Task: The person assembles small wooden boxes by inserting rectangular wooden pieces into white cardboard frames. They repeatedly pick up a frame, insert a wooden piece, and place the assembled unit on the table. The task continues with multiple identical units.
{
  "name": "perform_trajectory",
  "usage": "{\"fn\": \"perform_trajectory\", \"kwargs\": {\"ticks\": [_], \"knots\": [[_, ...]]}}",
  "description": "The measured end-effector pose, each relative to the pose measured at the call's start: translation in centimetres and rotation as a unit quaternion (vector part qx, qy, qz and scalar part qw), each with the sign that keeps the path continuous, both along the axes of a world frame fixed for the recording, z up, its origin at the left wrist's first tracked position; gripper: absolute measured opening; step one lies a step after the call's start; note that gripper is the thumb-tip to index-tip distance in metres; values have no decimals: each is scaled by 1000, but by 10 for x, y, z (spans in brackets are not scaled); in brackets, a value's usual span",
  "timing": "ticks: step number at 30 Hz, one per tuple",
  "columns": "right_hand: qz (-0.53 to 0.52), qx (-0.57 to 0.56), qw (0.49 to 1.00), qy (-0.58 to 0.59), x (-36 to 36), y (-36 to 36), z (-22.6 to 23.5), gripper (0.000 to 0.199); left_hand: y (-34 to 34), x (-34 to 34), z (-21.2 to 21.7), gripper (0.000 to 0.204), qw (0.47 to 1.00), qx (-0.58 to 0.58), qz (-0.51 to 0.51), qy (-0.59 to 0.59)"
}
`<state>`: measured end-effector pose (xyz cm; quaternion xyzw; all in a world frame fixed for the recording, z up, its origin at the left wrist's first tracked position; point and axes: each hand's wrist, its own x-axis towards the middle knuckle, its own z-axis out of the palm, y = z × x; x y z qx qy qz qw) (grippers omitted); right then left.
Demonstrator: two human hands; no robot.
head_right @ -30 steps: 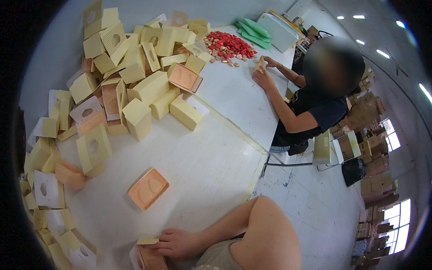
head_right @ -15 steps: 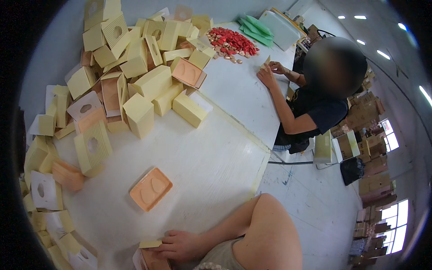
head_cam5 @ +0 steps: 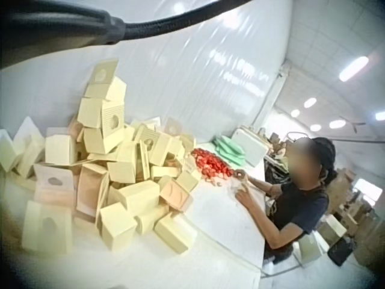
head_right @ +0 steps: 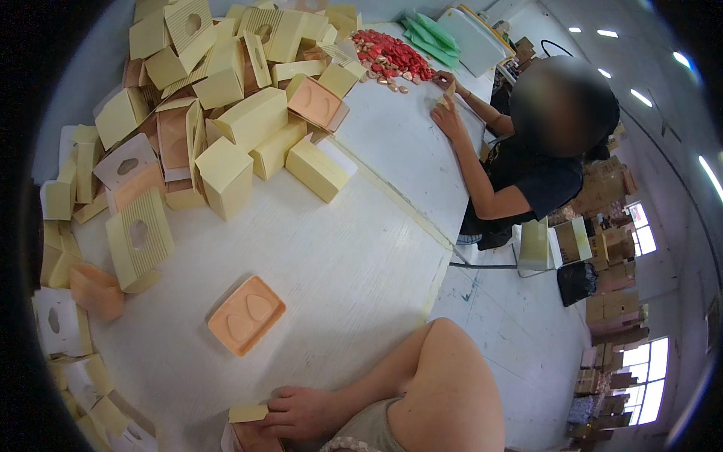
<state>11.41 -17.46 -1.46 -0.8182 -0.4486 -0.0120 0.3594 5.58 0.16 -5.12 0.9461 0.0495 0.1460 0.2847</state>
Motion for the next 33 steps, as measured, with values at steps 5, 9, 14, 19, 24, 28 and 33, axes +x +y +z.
{"fn": "perform_trajectory", "kwargs": {"ticks": [5, 9, 14, 19, 24, 28, 33], "knots": [[-7, 12, 1000, -12, 2, 2, 1, 28, 0, 1, 0, 89, 1000, 0, -2, -2], [-8, 12, 1000, -1, -2, 4, -3, 29, 1, 0, 2, 88, 1000, 3, -6, -6], [-9, 2, 1000, -4, -7, 3, -8, 31, -2, -9, 5, 86, 1000, 5, -4, -16], [-14, 13, 1000, -16, -6, 1, -7, 33, -4, -29, 6, 85, 1000, 1, -2, -15], [-40, 35, 998, -37, 5, 7, -23, 36, 23, -60, -21, 84, 990, 69, 83, 92], [-17, 34, 999, -9, -2, 9, -10, 35, -5, -25, 62, 73, 988, -147, -32, 36], [-21, 11, 1000, -16, -1, 13, -16, 30, 9, -38, 5, 78, 980, -189, 14, -61]]}}
